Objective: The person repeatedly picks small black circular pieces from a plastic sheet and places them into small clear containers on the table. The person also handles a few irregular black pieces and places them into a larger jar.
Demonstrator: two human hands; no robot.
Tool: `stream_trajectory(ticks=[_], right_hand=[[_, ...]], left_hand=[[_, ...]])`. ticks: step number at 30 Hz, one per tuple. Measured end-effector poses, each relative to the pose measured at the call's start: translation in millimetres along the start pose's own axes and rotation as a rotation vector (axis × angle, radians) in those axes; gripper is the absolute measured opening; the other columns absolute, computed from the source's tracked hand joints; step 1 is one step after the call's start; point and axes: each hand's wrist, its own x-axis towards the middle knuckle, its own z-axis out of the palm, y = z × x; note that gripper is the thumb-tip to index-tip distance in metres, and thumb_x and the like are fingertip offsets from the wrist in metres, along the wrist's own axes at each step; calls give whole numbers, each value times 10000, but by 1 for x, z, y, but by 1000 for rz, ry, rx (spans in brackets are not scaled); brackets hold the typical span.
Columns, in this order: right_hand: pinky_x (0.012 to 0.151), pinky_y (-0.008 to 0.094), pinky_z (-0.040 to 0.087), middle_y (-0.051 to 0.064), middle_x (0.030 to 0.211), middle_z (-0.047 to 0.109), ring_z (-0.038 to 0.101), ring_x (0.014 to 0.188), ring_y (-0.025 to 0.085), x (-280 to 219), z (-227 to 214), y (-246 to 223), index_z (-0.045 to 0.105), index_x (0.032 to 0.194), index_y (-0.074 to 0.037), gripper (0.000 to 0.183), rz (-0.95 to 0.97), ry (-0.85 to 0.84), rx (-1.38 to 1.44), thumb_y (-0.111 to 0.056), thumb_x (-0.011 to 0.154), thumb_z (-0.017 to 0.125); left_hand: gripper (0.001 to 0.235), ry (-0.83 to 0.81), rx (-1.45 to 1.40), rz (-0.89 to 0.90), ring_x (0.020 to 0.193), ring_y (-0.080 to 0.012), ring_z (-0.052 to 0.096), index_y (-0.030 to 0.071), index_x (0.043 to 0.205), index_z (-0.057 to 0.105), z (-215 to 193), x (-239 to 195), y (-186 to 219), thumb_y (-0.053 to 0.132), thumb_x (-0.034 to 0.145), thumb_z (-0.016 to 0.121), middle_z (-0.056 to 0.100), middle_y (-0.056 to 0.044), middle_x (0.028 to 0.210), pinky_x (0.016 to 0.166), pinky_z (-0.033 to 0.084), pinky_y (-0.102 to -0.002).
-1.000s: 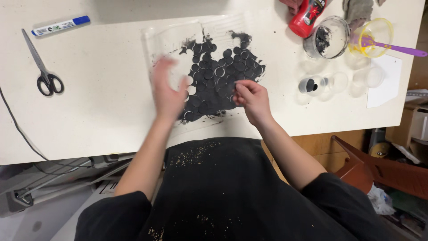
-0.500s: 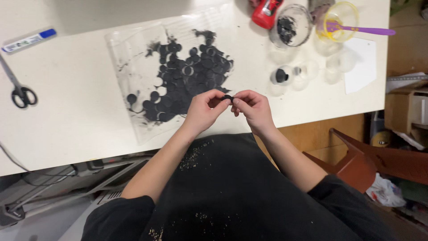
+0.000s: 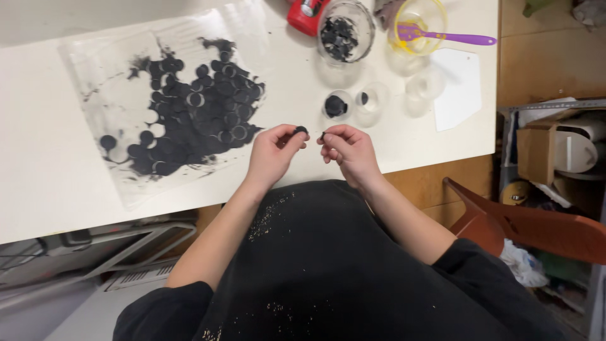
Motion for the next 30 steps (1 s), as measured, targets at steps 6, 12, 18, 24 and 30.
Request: stream_trajectory(ticks=[6,12,18,24,30], right_hand=[[636,277,559,95,931,738,683,743,137,14,-100,-24,720,1052,24,128,-202,207,-277,-59,965,677],[605,255,531,66,880,730,672,714,125,49,-138,-43,726,1019,22,127,-221,272,-409,-68,931,737],[570,252,528,55,841,720,679,694,122,99,-125,-54,711,995,17,113,-267,187,-369,-61,920,742],[591,259,556,82,912,748,705,717,123,186,-100,-78,713,1041,42,120,-415,46,-541,-16,936,699],[617,250,557,108,1075,779,716,757,125,161,-122,-76,675,1205,29,262,-341,79,-402,-12,949,634]], left_hand=[[228,34,-139,-138,871,-108,696,-19,1070,740,22,8,-31,149,1011,597,767,-65,992,810,567,-267],[265,98,-171,-208,850,-108,686,-14,1080,739,28,13,-47,159,1018,547,767,-62,985,787,557,-263],[223,140,31,-154,841,-77,680,1,1072,745,32,20,-42,185,987,652,739,-30,912,768,526,-236],[199,157,145,-90,770,-62,644,14,1088,755,37,30,-34,144,939,732,731,-15,857,711,518,-222],[214,134,189,-100,748,-63,660,7,1081,747,42,49,-28,103,890,761,740,-20,861,695,541,-215]])
